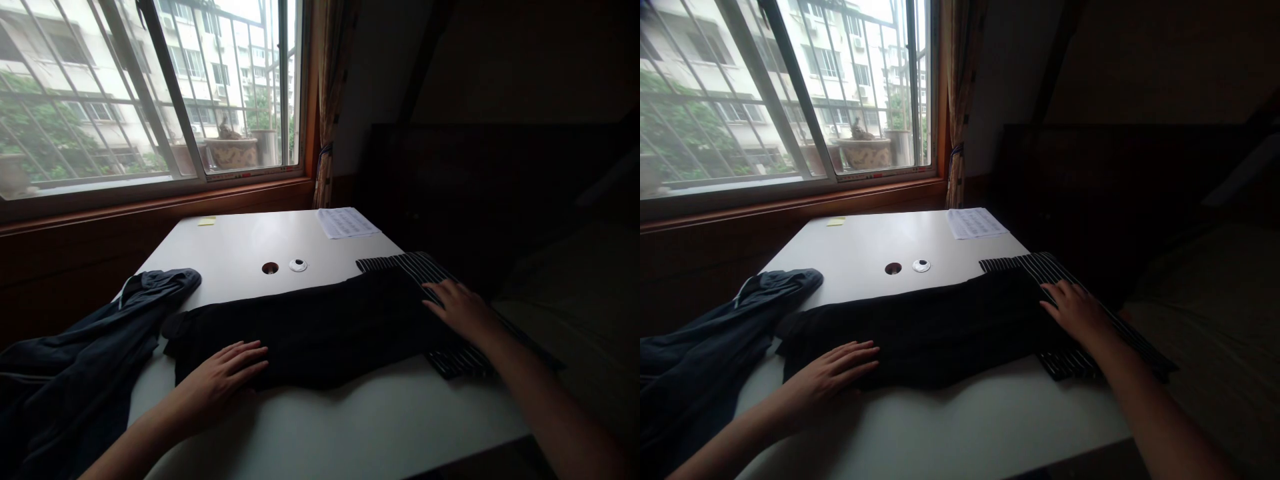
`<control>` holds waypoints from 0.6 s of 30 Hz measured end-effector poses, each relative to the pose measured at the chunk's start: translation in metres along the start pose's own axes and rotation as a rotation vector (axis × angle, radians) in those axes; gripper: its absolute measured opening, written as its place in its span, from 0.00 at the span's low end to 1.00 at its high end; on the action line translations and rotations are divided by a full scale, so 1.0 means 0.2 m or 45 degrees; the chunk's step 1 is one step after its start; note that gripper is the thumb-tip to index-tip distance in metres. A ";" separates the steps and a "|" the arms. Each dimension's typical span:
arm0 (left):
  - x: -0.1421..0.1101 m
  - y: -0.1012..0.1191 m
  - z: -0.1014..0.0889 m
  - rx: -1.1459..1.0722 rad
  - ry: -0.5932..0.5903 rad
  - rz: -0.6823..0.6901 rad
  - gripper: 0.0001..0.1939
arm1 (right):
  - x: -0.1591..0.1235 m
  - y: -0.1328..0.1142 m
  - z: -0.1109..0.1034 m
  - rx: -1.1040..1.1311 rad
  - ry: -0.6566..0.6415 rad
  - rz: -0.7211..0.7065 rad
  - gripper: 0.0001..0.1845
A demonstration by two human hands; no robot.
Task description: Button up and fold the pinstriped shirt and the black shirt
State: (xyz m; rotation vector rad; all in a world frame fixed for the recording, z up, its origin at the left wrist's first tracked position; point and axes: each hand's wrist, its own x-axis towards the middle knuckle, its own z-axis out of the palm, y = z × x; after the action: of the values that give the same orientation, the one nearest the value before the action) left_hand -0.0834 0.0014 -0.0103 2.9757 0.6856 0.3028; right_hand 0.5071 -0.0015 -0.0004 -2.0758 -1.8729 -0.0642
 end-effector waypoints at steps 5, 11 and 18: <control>-0.12 -0.05 -0.01 0.033 0.035 -0.170 0.21 | -0.17 -0.46 -0.05 0.213 -0.040 -0.595 0.08; -0.30 -0.10 -0.04 0.099 0.130 -0.264 0.15 | -0.34 -0.95 0.05 0.273 -0.178 -0.885 0.05; -0.37 -0.09 -0.06 0.189 0.262 -0.204 0.11 | -0.41 -1.21 0.20 0.169 -0.256 -1.029 0.12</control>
State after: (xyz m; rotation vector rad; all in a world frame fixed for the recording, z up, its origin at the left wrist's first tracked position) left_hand -0.1582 -0.0148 -0.0131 3.0294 1.0039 0.5761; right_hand 0.2537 -0.0518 -0.0065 -1.1605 -2.6348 0.0750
